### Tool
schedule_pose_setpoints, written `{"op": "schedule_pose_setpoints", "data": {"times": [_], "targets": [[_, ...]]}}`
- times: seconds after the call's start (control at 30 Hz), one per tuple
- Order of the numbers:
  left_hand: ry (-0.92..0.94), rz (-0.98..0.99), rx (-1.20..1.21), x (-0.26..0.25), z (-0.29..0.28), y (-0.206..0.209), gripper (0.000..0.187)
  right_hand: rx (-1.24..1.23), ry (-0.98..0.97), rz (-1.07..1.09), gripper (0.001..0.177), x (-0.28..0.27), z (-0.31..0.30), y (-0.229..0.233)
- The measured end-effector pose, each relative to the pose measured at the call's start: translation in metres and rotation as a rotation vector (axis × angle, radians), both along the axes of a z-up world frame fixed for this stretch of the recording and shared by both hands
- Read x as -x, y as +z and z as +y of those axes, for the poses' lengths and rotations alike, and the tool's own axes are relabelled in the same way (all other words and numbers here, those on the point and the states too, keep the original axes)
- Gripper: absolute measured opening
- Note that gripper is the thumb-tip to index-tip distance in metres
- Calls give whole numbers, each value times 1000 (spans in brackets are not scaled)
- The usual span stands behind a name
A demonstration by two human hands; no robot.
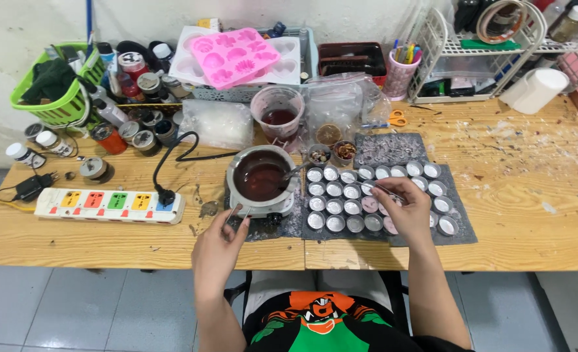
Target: Pouring melted pink wax from a spoon into small candle containers.
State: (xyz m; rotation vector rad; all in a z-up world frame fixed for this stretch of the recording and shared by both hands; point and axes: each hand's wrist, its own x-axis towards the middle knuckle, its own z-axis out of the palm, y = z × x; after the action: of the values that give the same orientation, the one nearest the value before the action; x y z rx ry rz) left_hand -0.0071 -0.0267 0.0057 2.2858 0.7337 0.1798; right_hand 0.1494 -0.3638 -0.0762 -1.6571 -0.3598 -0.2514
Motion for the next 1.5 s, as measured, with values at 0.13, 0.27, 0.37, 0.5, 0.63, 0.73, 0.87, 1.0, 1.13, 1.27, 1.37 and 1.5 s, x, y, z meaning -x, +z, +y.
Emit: {"op": "schedule_pose_setpoints", "data": {"times": [0.13, 0.27, 0.37, 0.5, 0.63, 0.73, 0.87, 1.0, 1.13, 1.27, 1.37, 1.5], "targets": [[5, -71, 10, -1, 9, -9, 38, 70, 65, -70, 18, 3, 19, 16], [-1, -95, 12, -2, 12, -15, 33, -3, 157, 23, 21, 13, 43, 47], [-5, -116, 19, -1, 13, -18, 33, 117, 221, -48, 20, 16, 65, 56], [-28, -149, 10, 0, 12, -20, 34, 436, 236, -151, 16, 22, 105, 82], [-23, -80, 8, 0, 9, -22, 35, 701, 234, -324, 15, 14, 133, 96], [-19, -164, -29, 2, 7, -25, 35, 775, 145, -479, 17, 8, 139, 98], [-42, -215, -84, 2, 6, -26, 35, 876, 234, -555, 13, 0, 139, 104], [-53, -183, -94, 1, 4, -24, 35, 819, 343, -514, 13, -7, 134, 100], [-51, -216, -113, 3, 3, -24, 34, 835, 324, -459, 14, -11, 127, 106], [-62, -218, -124, 3, 0, -22, 35, 952, 288, -516, 14, -11, 126, 106], [-61, -215, -143, 3, -1, -21, 36, 951, 264, -530, 14, -4, 129, 107], [-54, -243, -163, 3, -3, -21, 36, 850, 319, -446, 15, -8, 126, 91]]}}
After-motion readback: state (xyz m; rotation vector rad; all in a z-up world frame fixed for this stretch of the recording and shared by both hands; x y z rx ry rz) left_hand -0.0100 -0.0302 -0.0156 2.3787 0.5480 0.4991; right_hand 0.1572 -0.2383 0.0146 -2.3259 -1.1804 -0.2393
